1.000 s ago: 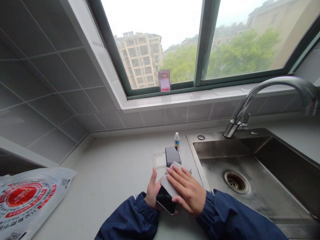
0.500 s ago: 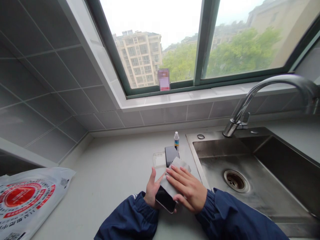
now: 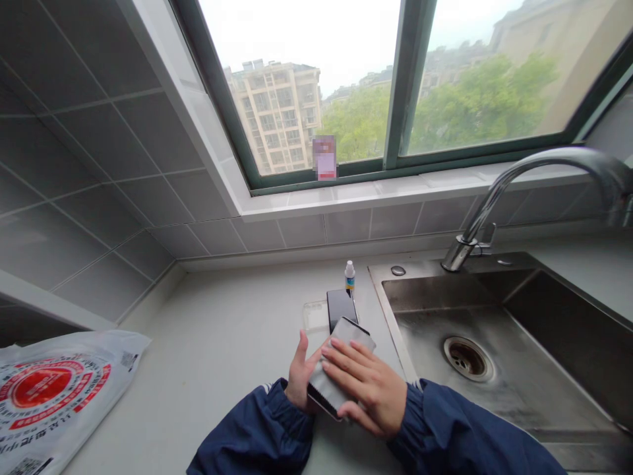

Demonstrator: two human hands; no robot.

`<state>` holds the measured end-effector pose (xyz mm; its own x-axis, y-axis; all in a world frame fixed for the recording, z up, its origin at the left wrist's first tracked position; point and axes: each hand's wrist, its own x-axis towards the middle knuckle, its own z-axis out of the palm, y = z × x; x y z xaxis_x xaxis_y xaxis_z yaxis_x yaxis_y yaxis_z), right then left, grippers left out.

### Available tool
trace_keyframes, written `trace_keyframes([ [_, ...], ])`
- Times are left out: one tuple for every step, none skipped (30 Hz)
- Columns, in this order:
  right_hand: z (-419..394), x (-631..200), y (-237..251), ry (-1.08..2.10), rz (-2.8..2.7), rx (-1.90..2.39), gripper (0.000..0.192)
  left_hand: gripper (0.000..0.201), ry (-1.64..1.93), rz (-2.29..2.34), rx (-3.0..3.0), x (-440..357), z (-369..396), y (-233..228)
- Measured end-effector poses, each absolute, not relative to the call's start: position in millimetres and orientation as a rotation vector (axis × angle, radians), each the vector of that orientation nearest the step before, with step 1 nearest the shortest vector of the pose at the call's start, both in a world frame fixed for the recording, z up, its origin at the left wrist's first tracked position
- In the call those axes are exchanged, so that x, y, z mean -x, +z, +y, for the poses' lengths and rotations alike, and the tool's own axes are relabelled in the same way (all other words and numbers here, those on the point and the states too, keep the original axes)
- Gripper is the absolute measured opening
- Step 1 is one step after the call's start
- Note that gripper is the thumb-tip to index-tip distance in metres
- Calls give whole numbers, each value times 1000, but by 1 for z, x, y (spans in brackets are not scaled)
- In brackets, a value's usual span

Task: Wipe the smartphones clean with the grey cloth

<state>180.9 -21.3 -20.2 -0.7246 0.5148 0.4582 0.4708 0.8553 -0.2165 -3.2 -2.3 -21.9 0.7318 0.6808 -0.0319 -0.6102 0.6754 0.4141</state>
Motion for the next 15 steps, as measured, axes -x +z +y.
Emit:
trace_keyframes([
  [-16, -185, -19, 101, -2503, 752, 59, 82, 703, 164, -388, 4, -3, -22],
  [-12, -188, -19, 88, -2491, 788, 58, 82, 670, 145, -394, 4, -3, -22],
  [-9, -191, -19, 78, -2473, 814, 57, 82, 635, 133, -402, 5, -3, -22],
  [-7, -192, -19, 70, -2460, 837, 57, 82, 606, 126, -408, 5, -3, -21],
  [-8, -192, -19, 64, -2448, 854, 57, 83, 591, 126, -410, 5, -3, -21],
  [-9, -190, -19, 62, -2443, 864, 58, 84, 600, 125, -411, 4, -3, -20],
  [-13, -188, -19, 62, -2448, 863, 59, 85, 625, 129, -407, 3, -3, -21],
  [-17, -185, -20, 64, -2462, 853, 61, 86, 662, 140, -396, 2, -3, -21],
  [-22, -181, -20, 69, -2483, 831, 62, 86, 701, 157, -382, 1, -3, -22],
  [-27, -178, -20, 72, -2510, 793, 64, 86, 734, 177, -366, 1, -3, -22],
  [-32, -174, -21, 76, -2535, 754, 66, 86, 753, 197, -347, 0, -3, -23],
  [-36, -172, -21, 84, -2549, 716, 67, 84, 756, 219, -330, 0, -2, -23],
  [-39, -169, -21, 92, -2559, 691, 68, 82, 748, 241, -324, 1, -2, -23],
  [-41, -168, -21, 98, -2568, 674, 68, 81, 747, 262, -348, 1, -2, -23],
  [-41, -168, -21, 103, -2573, 661, 67, 80, 748, 282, -386, 1, -2, -23],
])
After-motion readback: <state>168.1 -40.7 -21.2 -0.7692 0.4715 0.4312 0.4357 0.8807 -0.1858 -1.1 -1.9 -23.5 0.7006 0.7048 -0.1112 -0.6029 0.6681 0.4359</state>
